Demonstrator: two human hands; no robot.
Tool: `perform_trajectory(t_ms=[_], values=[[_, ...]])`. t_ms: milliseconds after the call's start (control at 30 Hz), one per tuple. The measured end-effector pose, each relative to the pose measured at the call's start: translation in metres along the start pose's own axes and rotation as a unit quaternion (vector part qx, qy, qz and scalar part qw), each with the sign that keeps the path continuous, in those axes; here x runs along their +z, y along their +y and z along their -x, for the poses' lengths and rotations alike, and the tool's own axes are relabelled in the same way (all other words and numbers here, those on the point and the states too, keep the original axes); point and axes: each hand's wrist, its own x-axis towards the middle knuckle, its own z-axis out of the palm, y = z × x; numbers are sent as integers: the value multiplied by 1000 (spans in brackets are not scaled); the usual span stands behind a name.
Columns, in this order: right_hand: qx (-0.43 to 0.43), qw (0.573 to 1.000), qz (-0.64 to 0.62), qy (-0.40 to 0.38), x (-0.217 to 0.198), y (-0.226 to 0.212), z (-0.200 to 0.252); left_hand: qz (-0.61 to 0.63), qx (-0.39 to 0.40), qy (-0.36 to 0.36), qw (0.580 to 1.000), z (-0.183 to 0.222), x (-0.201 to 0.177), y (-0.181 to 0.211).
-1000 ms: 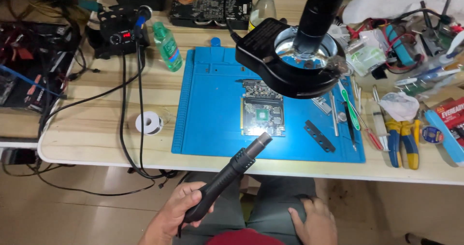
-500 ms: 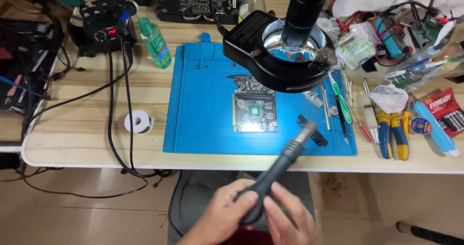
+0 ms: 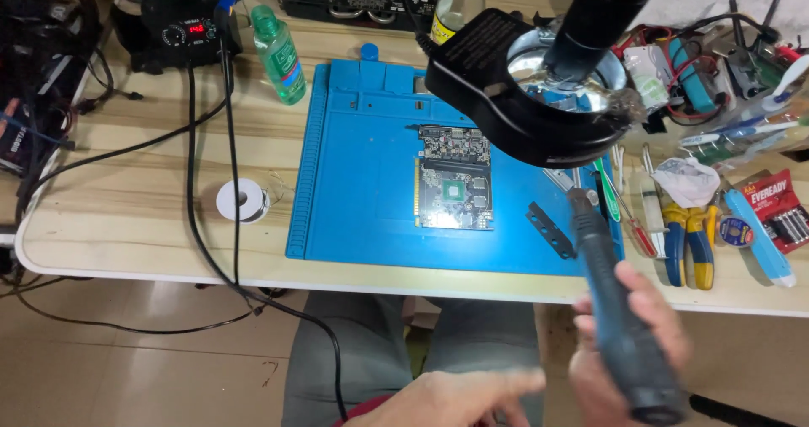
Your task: Applying flux to a circuit board with a syringe and heating it with a heat gun.
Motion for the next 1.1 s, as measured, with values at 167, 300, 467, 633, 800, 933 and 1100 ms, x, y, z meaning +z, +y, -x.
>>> perform_trajectory(t_ms=[167, 300, 467, 633, 800, 933, 1100], values=[[-159, 984, 68, -31, 20, -29, -59, -54, 20, -54, 997, 8, -21, 16], [-112, 991, 63, -47, 34, -39, -70, -161, 107, 45, 980, 25, -29, 7], [-99, 992, -3, -83, 45, -38, -78, -140, 20, 134, 981, 42, -56, 28], [-43, 993, -65, -89, 61, -25, -77, -208, -35, 244, 947, 55, -74, -2], [-85, 991, -24, -96, 58, -31, -88, -247, -74, 359, 897, 80, -99, -20], [-60, 991, -12, -123, 62, -32, -86, -231, -21, 457, 859, 92, -123, -30], [-68, 990, -62, -105, 67, -26, -92, -220, 55, 615, 755, 106, -160, -57]])
